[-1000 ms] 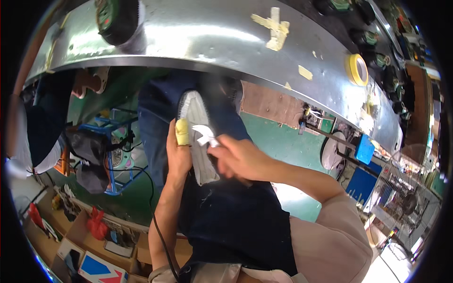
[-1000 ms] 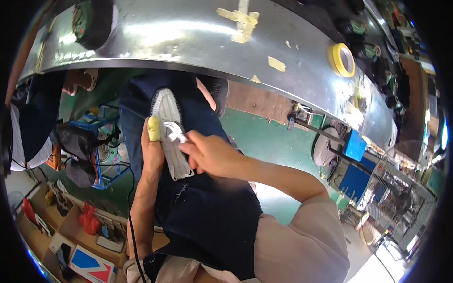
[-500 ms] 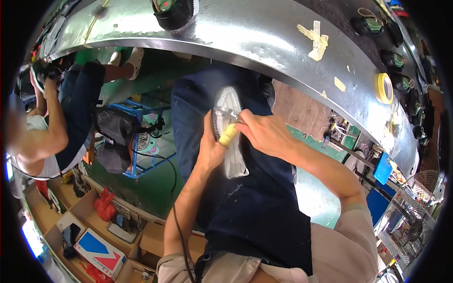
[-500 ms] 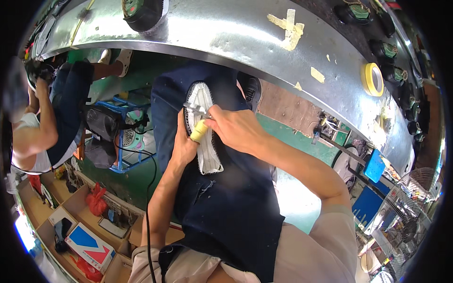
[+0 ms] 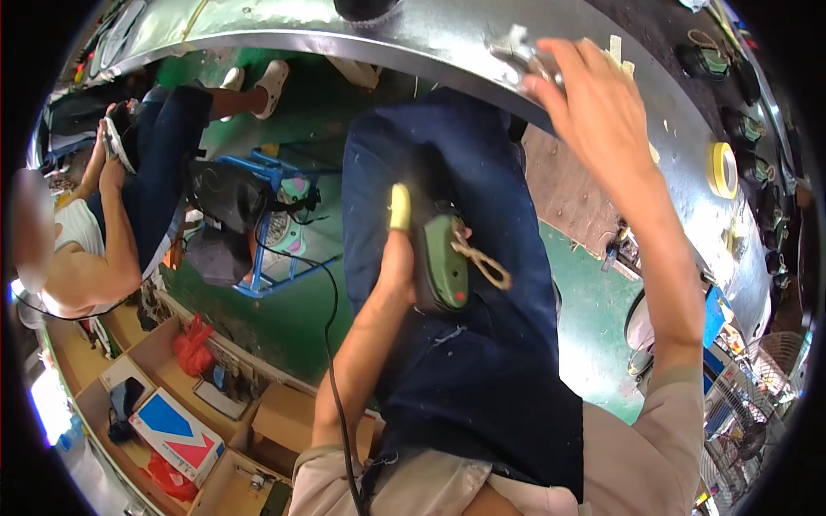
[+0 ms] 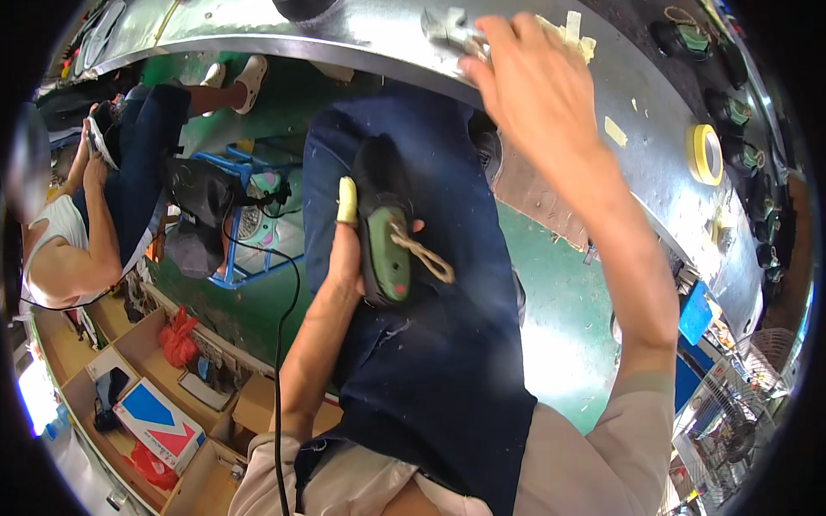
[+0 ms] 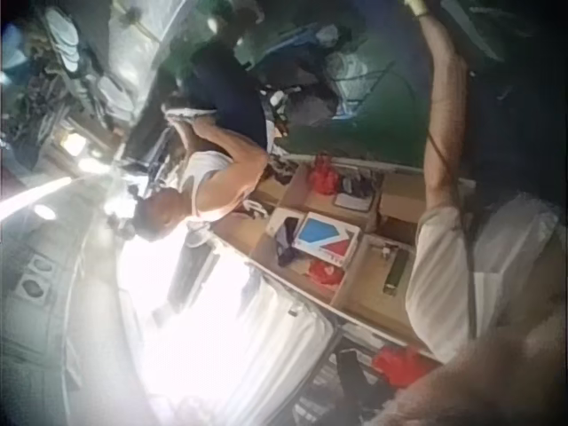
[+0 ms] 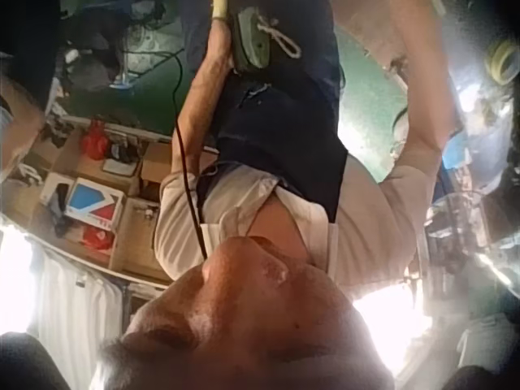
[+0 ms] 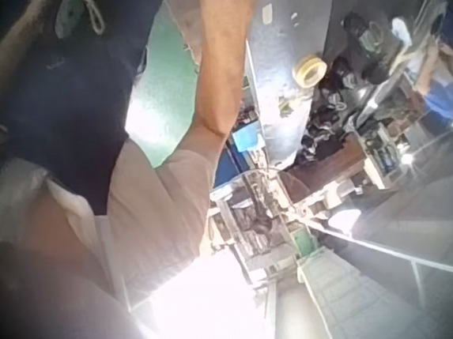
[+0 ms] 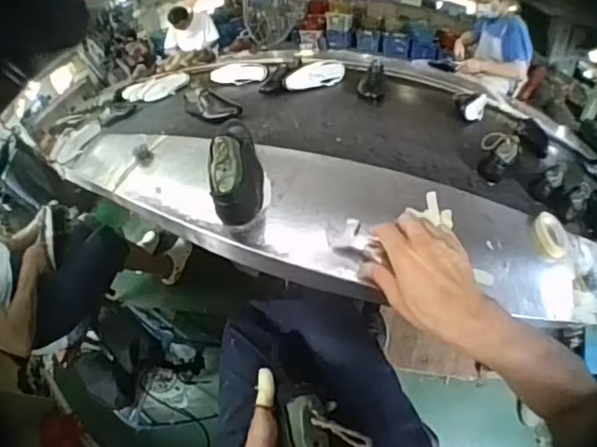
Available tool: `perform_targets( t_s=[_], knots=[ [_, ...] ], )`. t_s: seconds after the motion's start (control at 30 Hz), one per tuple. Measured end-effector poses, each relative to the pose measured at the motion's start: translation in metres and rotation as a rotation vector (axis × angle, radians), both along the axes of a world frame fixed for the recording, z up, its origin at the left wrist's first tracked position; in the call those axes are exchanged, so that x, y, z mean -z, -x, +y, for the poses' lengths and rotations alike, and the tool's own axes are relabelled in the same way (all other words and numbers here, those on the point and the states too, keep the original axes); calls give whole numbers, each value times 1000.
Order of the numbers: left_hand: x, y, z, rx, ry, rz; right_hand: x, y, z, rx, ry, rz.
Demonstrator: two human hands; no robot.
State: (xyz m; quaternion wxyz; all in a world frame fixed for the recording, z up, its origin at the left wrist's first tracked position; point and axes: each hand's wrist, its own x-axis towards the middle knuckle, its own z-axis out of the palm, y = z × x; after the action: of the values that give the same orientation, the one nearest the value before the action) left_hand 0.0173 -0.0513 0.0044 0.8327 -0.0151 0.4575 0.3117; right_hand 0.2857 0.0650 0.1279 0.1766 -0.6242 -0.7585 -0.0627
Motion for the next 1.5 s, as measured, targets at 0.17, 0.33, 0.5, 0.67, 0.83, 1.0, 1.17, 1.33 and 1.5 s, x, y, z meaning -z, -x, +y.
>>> perform_targets(
  t_s=[0.17, 0.33, 0.5, 0.67, 0.83, 1.0, 1.17, 1.33, 1.5],
  knots=[
    [-19, 8, 14, -72, 57, -107, 6, 4, -17, -234, -96, 115],
    [-34, -12, 22, 25, -55, -17, 17, 2, -126, 16, 1288, 1054],
    [-69, -48, 18, 114, -741, 555, 40, 38, -127, -217, 968, 1153],
    [-105, -78, 55, 89, -1103, 373, -42, -1, -101, -21, 1197, 961],
    [-121, -64, 48, -139, -576, -124, -10, -5, -128, -116, 897, 1113],
    [-76, -33, 20, 103, -795, 459, 97, 87, -132, 550, 1176, 2296],
    [18, 6, 0, 298, -968, 576, 145, 130, -142, 688, 1256, 2656],
    [11, -12, 7, 75, -710, 544, 157, 143, -146, 691, 1133, 2563],
    [27, -9, 20, 85, -711, 505, 166, 151, -160, 692, 925, 2509]
  ],
)
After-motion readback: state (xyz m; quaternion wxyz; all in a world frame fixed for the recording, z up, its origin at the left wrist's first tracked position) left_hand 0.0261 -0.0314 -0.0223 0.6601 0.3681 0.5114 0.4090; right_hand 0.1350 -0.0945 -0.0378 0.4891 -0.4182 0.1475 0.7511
